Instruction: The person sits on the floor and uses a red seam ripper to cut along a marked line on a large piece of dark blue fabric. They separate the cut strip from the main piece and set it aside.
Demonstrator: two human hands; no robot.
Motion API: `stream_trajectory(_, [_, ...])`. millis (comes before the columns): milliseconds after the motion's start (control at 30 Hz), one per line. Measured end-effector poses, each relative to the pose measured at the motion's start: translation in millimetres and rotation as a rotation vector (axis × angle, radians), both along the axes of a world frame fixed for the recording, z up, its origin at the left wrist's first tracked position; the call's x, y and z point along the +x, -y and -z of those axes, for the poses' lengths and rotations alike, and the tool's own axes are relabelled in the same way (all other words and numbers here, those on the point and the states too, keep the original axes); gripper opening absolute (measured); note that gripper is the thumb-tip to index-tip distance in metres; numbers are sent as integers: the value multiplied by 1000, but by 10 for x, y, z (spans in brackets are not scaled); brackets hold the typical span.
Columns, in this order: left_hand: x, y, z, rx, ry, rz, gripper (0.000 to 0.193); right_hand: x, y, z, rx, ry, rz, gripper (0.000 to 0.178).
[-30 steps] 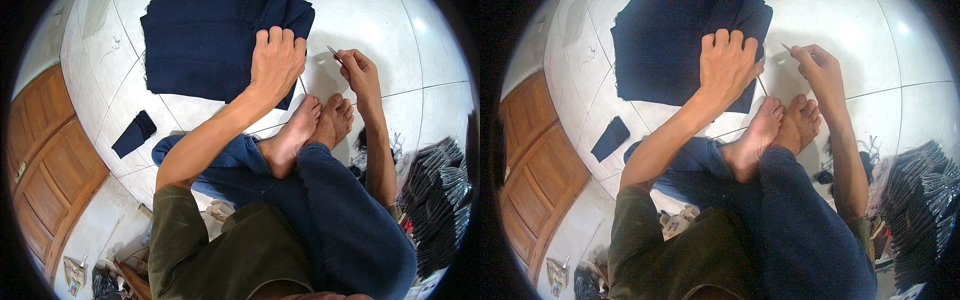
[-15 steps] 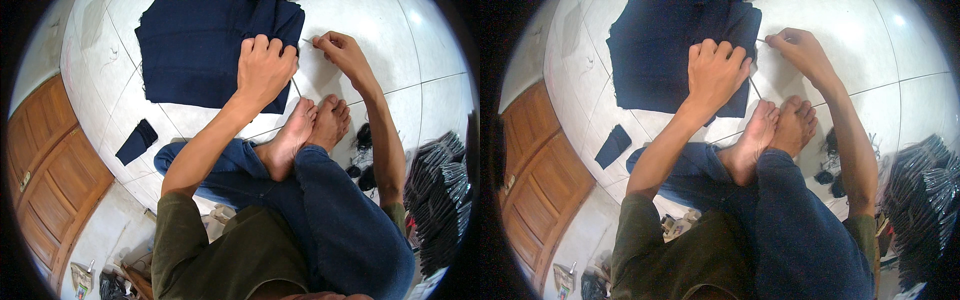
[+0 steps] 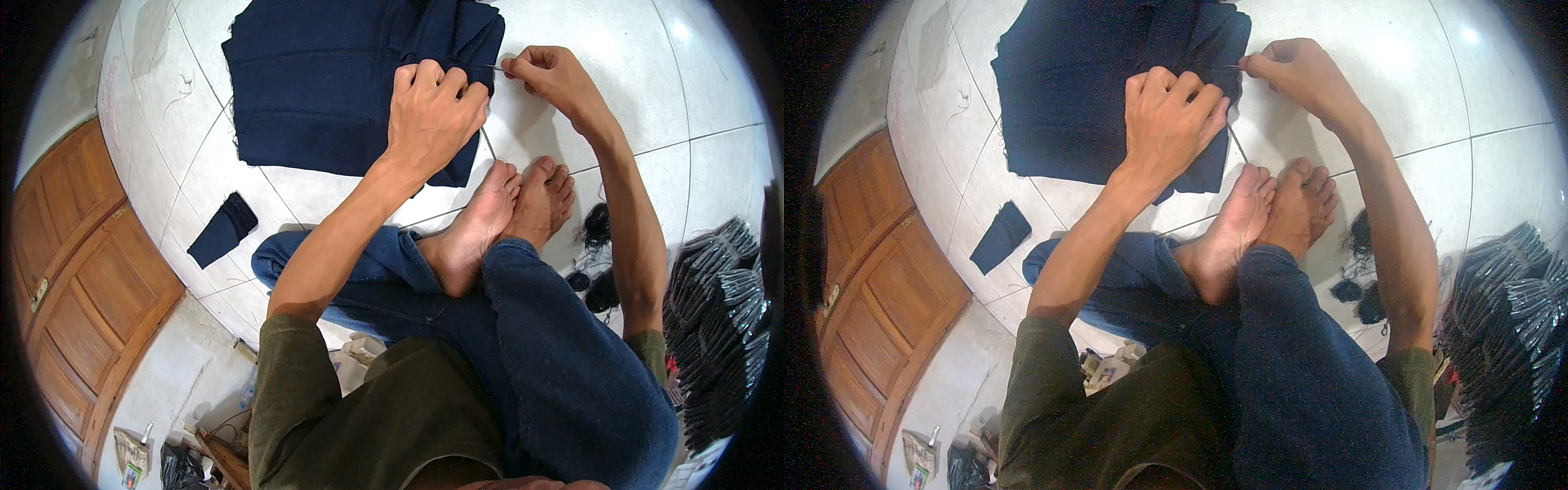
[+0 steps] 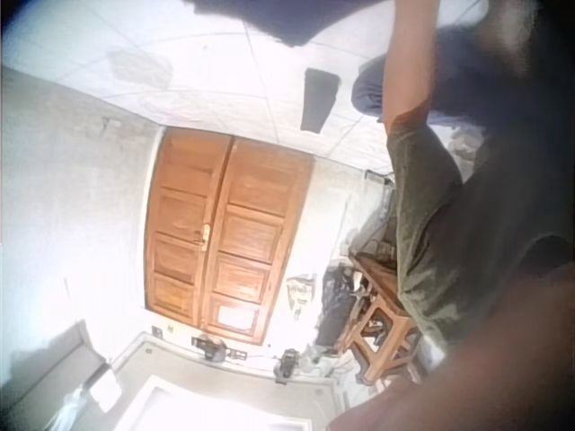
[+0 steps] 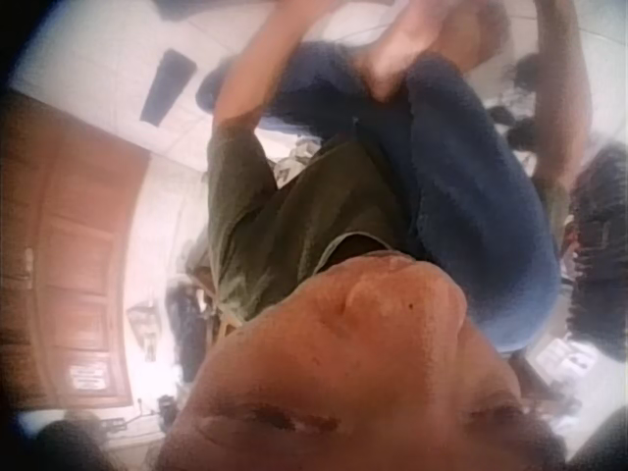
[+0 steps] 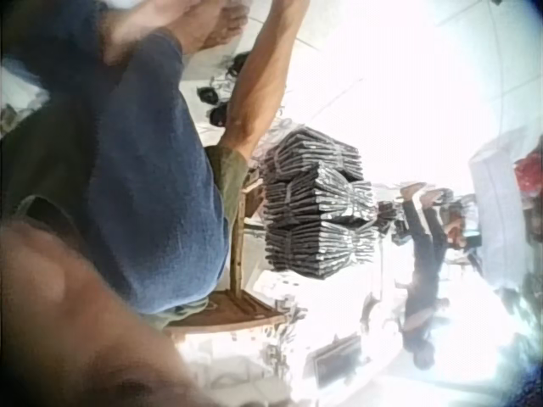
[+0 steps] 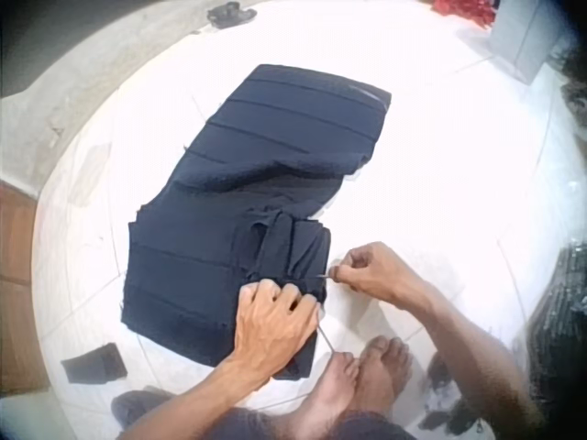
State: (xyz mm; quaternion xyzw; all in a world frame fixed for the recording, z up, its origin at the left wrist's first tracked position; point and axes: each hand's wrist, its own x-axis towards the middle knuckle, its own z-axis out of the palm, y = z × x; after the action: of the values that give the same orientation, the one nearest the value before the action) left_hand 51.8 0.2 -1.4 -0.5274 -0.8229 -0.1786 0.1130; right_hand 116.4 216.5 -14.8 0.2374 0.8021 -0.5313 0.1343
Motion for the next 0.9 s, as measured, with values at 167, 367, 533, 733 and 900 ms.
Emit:
stream_trajectory(167, [-6, -12, 25, 45, -9, 6, 14, -16, -1, 53, -18, -25, 9, 44])
stream_trajectory(367, [2, 0, 14, -31, 9, -2, 19, 1, -28, 118, -43, -63, 11, 42])
stream_trajectory(533, [34, -197, -42, -119, -112, -151, 14, 31, -39, 77, -82, -116, 156, 41])
stream_trajectory(733, [-80, -438, -38, -271, -123, -235, 31, 149, -159, -97, -125, 17, 296, 42])
stream_trajectory(900, [-297, -375, -118, -239, -90, -208, 30, 191, -191, -96, -128, -35, 313, 41])
